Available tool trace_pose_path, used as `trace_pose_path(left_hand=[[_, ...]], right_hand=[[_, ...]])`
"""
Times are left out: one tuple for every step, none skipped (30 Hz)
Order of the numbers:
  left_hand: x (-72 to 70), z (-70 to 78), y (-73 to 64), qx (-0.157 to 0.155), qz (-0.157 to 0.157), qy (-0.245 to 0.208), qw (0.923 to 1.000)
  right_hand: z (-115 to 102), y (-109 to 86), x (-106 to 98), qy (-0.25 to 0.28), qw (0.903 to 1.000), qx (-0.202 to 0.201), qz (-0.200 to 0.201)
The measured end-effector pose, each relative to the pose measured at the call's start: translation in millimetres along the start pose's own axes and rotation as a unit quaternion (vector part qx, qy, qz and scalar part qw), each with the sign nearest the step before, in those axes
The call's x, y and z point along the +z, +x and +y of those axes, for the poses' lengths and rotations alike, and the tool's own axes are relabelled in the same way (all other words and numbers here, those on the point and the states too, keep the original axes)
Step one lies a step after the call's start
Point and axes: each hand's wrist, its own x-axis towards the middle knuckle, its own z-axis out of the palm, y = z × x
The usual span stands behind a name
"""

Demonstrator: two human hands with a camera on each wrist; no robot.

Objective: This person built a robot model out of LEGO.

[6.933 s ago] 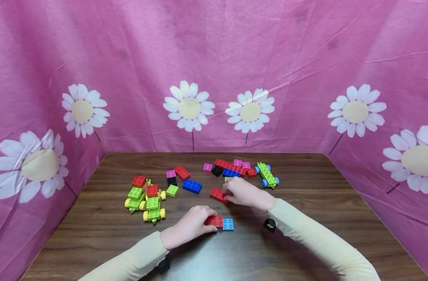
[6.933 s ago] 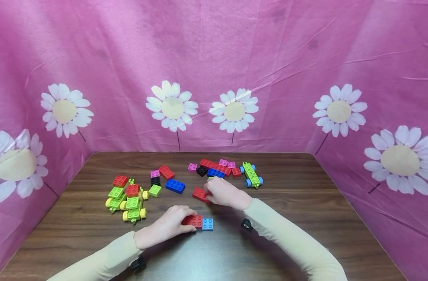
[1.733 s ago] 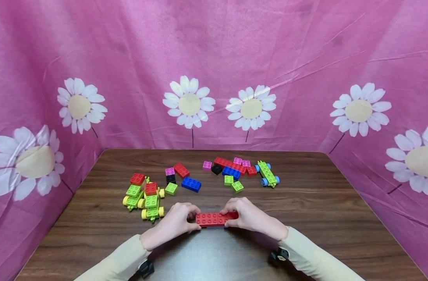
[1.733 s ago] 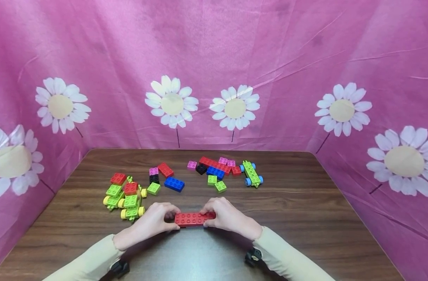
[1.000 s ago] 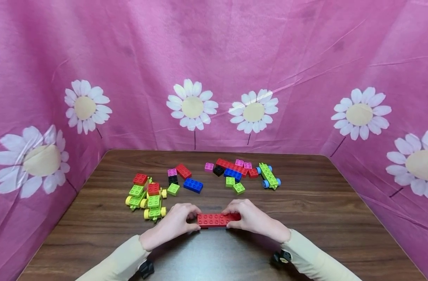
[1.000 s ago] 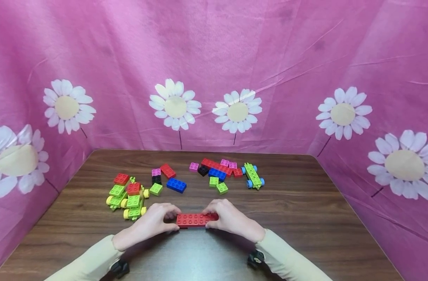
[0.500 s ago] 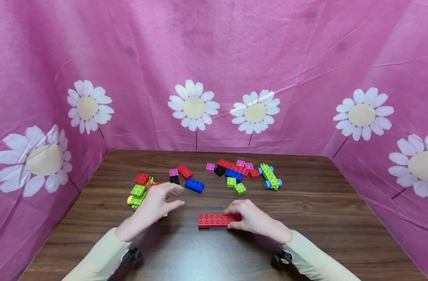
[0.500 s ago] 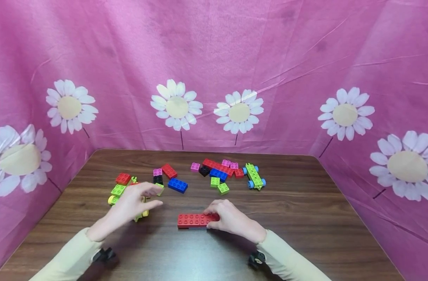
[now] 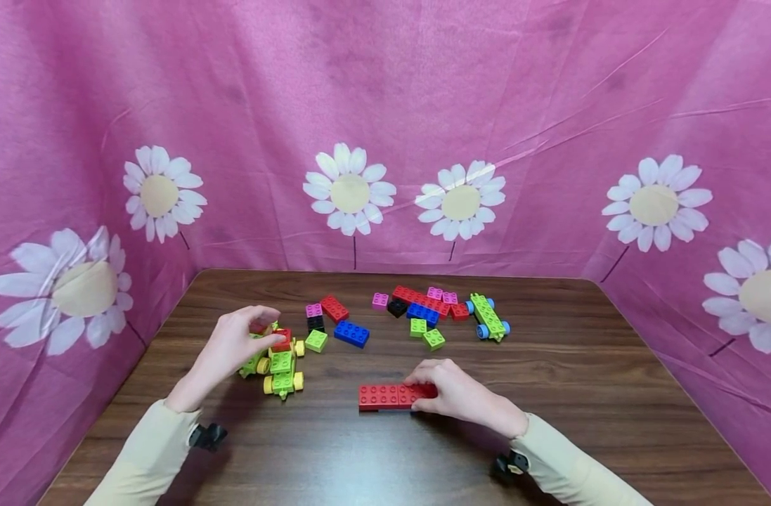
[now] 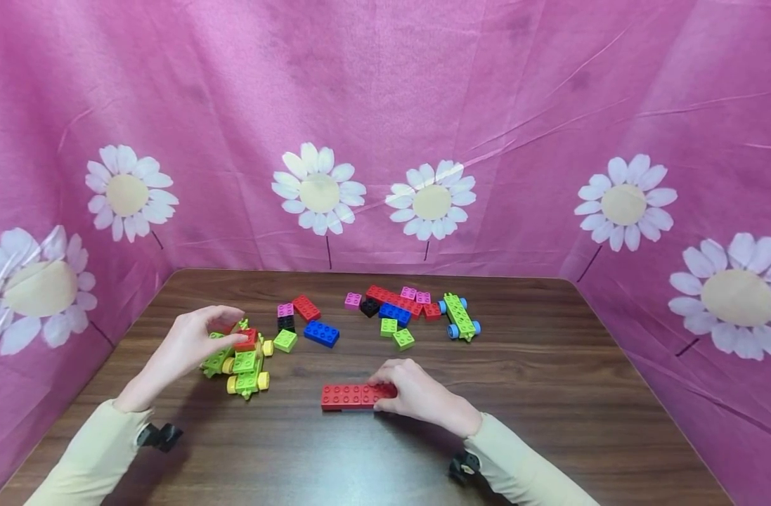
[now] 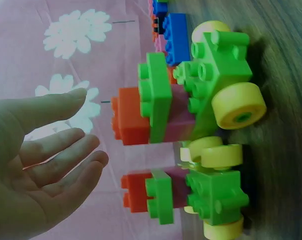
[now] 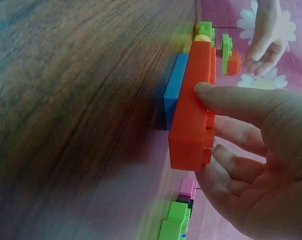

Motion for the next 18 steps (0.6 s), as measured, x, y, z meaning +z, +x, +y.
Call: trace_pose_path(left_hand=[[0.4, -1.6, -0.4, -0.002, -0.007, -0.002, 1.0], [1.0, -3.2, -0.8, -0.005, -0.014, -0.003, 0.9999], [1.9, -4.8, -1.2, -0.006, -0.02, -0.003, 0.9998], [3.2, -6.6, -1.5, -0.006, -0.026, -0.004, 0.9996], [4.5, -8.3, -1.7, -0.004, -0.031, -0.003, 0.9995], [5.7, -9.9, -1.8, 0.0, -0.035, -0.002, 0.9994], [6.9, -11.5, -1.7, 0.004, -0.039, 0.001, 0.9992], [8.0, -12.9, -1.5, 0.009, -0.042, 0.004, 0.9991], [8.9, -14.1, -1.3, 0.012, -0.045, 0.006, 0.9989], [9.6, -15.1, -1.1, 0.016, -0.047, 0.008, 0.9987], [10.0, -15.7, -0.9, 0.019, -0.049, 0.01, 0.9986], [10.3, -16.3, -0.7, 0.021, -0.05, 0.011, 0.9984], [10.6, -16.7, -0.6, 0.022, -0.052, 0.012, 0.9983], [10.6, -17.0, -0.5, 0.023, -0.053, 0.013, 0.9983], [10.7, -17.2, -0.6, 0.024, -0.054, 0.014, 0.9982], [10.8, -17.1, -0.7, 0.026, -0.054, 0.014, 0.9981], [11.0, -16.9, -0.8, 0.027, -0.055, 0.013, 0.998], [11.3, -16.7, -0.9, 0.029, -0.055, 0.013, 0.998]], right_hand=[[0, -0.1, 0, -0.001, 1.0, 0.0, 0.0], [-1, -0.2, 0, -0.002, 1.0, 0.0, 0.001], [-1, -0.4, 0, -0.002, 1.0, 0.0, 0.001], [-1, -0.5, 0, -0.003, 1.0, -0.001, 0.001], [-1, -0.6, 0, -0.003, 1.0, -0.001, 0.002], [-1, -0.6, 0, -0.004, 1.0, -0.002, 0.002], [-1, -0.8, 0, -0.004, 1.0, -0.002, 0.002], [-1, -0.9, 0, -0.005, 1.0, -0.003, 0.002], [-1, -1.1, 0, -0.006, 1.0, -0.003, 0.002], [-1, -1.2, 0, -0.007, 1.0, -0.003, 0.003], [-1, -1.4, 0, -0.009, 1.0, -0.003, 0.003], [-1, -1.5, 0, -0.01, 0.9999, -0.003, 0.003], [-1, -1.6, 0, -0.012, 0.9999, -0.004, 0.003], [-1, -1.8, 0, -0.014, 0.9999, -0.005, 0.003], [-1, -1.9, 0, -0.016, 0.9999, -0.006, 0.003], [-1, -1.9, 0, -0.017, 0.9998, -0.006, 0.003], [-1, -2.0, 1, -0.019, 0.9998, -0.006, 0.003], [-1, -2.0, 1, -0.021, 0.9997, -0.007, 0.004]])
